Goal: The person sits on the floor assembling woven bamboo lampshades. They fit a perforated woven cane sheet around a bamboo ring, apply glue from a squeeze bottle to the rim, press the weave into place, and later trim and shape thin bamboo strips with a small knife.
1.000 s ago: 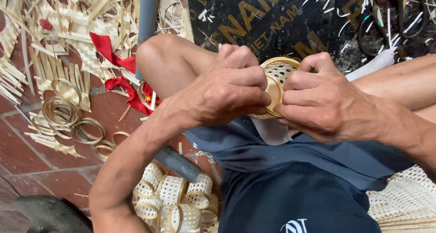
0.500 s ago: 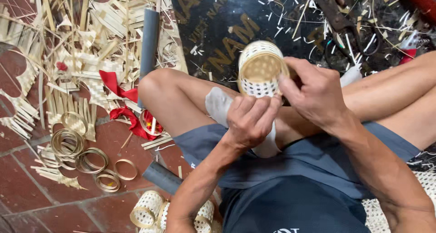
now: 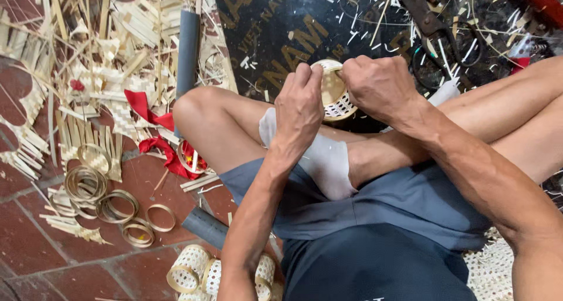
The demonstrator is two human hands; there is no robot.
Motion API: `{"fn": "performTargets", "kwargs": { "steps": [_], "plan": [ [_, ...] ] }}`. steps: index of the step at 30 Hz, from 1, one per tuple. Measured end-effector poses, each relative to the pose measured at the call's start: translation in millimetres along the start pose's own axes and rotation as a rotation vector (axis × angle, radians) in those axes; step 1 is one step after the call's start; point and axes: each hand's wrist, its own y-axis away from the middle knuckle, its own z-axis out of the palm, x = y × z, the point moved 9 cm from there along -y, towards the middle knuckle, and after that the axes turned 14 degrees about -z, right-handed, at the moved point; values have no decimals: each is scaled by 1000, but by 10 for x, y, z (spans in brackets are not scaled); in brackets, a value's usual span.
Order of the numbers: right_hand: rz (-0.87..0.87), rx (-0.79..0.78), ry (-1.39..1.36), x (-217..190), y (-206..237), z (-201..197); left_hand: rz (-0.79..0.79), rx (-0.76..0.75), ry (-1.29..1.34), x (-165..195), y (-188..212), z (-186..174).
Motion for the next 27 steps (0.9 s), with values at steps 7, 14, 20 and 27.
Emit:
{"fn": "performTargets", "kwargs": {
  "steps": [7, 14, 20, 27],
  "plan": [
    [-102, -8, 61, -70, -157, -92, -9, -46, 119, -26, 40, -116],
    [-182, 108, -108, 115, -244, -189, -189, 5, 279, -110, 18, -201],
    [162, 282, -275, 967, 475, -308, -286, -95, 364, -201, -35, -146],
    [699, -556, 117, 2283, 1637, 1, -268, -62, 390, -93, 8, -213]
  ]
}}
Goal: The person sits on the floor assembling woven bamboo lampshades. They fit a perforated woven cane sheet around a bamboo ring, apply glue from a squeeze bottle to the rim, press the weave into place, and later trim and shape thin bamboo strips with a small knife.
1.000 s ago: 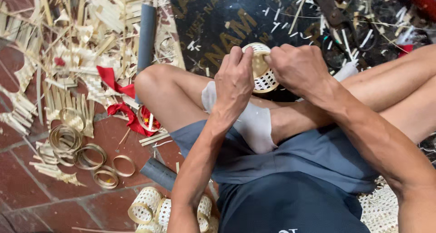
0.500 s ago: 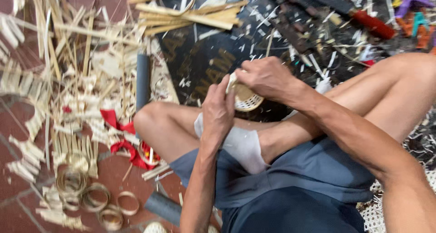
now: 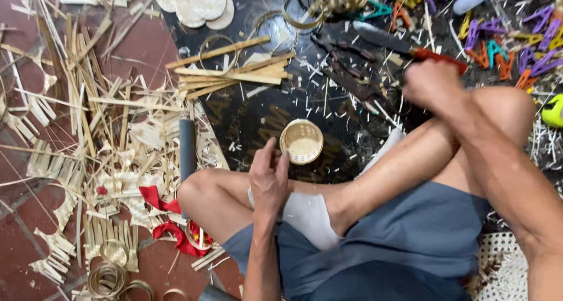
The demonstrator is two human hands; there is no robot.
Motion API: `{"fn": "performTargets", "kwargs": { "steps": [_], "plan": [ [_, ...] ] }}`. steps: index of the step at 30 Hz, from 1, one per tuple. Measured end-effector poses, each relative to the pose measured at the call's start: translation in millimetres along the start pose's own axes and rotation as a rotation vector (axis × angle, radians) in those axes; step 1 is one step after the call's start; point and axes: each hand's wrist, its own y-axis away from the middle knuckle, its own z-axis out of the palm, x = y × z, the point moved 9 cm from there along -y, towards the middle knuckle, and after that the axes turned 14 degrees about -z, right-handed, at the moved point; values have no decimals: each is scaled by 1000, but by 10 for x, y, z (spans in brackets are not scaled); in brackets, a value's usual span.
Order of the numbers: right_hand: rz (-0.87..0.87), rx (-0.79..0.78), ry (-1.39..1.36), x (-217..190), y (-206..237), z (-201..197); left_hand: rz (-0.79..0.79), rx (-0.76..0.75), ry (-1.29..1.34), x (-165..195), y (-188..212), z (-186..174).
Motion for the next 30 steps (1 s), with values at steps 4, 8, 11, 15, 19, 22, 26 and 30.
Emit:
{"fn": "performTargets", "kwargs": {
  "steps": [4, 8, 11, 15, 19, 22, 26, 30],
  "plan": [
    [-101, 87, 44, -103, 34, -14, 48, 29, -31, 64, 56, -21],
    [-63, 258, -95, -139, 95, -403, 28, 77, 25, 29, 103, -125],
    [-32, 261, -119, -251, -85, -621, 86, 45, 26, 60, 147, -97],
    [-19, 163, 23, -321, -335, -658, 43, 40, 95, -49, 185, -96],
    [-104, 219, -182, -214, -221, -656, 9, 72, 230, -195, 222, -179],
    [-298, 411, -426, -293, 7, -982, -16, 102, 450, -241, 209, -269],
    [-627, 353, -392, -873, 887, -1384, 80, 122, 240, 57, 386, -277],
    [-740, 290, -647, -1145, 1774, -1455, 394, -16, 78, 601, 783, -41]
  ]
}}
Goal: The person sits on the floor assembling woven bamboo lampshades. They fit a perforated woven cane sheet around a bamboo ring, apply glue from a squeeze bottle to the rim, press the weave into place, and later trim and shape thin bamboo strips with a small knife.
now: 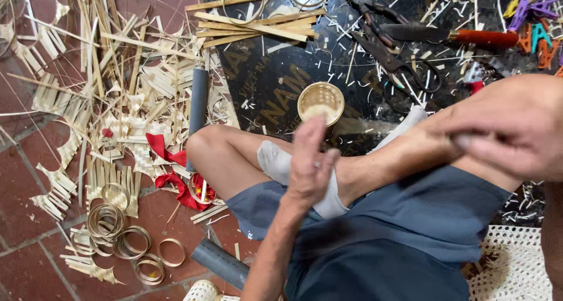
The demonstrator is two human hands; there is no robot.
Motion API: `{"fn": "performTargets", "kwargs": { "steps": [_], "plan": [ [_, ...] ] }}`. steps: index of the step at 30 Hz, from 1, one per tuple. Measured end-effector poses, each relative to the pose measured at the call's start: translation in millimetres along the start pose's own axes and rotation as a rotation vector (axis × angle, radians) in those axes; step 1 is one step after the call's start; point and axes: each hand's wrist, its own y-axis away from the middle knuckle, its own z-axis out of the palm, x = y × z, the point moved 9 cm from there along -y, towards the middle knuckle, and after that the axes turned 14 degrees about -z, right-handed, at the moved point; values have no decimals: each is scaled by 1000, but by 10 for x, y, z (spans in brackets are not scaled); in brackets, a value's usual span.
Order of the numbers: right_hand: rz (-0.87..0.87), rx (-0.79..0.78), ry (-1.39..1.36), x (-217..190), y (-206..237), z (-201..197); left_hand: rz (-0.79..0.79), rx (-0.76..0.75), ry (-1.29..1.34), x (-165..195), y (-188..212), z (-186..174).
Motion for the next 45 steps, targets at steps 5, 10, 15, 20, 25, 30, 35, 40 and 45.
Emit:
{"fn": "performTargets", "kwargs": {
  "steps": [5, 10, 15, 20, 25, 30, 35, 40, 45],
  "plan": [
    [430, 414, -362, 208, 330, 378, -339, -234, 230, -157, 87, 148],
    [-118, 131, 300, -475, -418, 660, -166, -281, 37, -24, 21, 303],
    [-152, -157, 421, -378, -816, 870, -219, -281, 130, -117, -204, 336],
    [-187, -113, 188, 247, -1369, 648, -514, -22, -14, -707, -549, -94],
    [-42, -216, -121, 742, -1747, 902, -607, -81, -127, -1161, -765, 75],
    [112, -416, -129, 962, -1682, 1245, -497, -241, -124, -1209, -691, 260],
    [139, -460, -102, 1069, -1600, 1328, -602, -401, 30, -1377, -679, 381],
    [78, -491, 85, 976, -1681, 1324, -669, -455, 96, -1465, -643, 463],
    [-102, -588, 212, 718, -1806, 1439, -647, -503, 143, -1490, -630, 505]
  ]
}}
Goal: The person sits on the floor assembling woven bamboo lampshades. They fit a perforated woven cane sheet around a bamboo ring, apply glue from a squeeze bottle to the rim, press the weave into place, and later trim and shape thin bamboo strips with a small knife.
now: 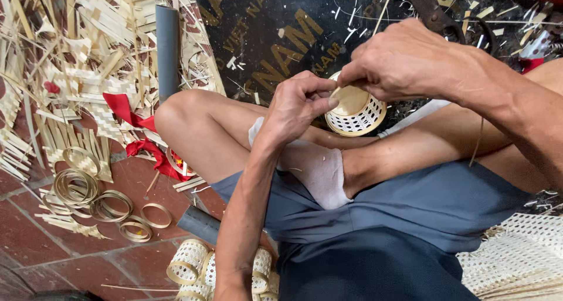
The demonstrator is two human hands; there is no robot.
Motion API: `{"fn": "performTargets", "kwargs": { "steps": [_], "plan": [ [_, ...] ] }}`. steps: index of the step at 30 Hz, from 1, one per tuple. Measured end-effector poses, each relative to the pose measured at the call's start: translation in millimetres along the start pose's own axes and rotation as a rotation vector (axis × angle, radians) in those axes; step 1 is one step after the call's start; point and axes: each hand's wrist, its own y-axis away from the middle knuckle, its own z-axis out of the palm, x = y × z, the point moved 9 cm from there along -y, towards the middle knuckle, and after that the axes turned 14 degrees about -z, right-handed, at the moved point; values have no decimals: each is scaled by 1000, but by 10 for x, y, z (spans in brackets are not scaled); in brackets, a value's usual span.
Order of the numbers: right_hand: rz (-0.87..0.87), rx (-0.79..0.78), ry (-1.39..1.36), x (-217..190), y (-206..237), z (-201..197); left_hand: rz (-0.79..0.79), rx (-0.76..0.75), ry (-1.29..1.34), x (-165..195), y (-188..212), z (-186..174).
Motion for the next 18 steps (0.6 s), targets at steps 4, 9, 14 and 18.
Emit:
{"fn": "performTargets", "kwargs": {
  "steps": [4, 9, 14, 18],
  "plan": [
    [-119, -68, 186, -94, 23, 69, -90, -116, 70, -131, -16, 52],
    [-252, -19, 250, -243, 63, 61, -84, -124, -1, -182, 49, 119],
    [-101, -13, 120, -133, 146, -149, -34, -84, -37, -63, 133, 210],
    [-11, 3, 22, -23, 275, -165, -88, -53, -24, 26, 230, 445]
  ]
}}
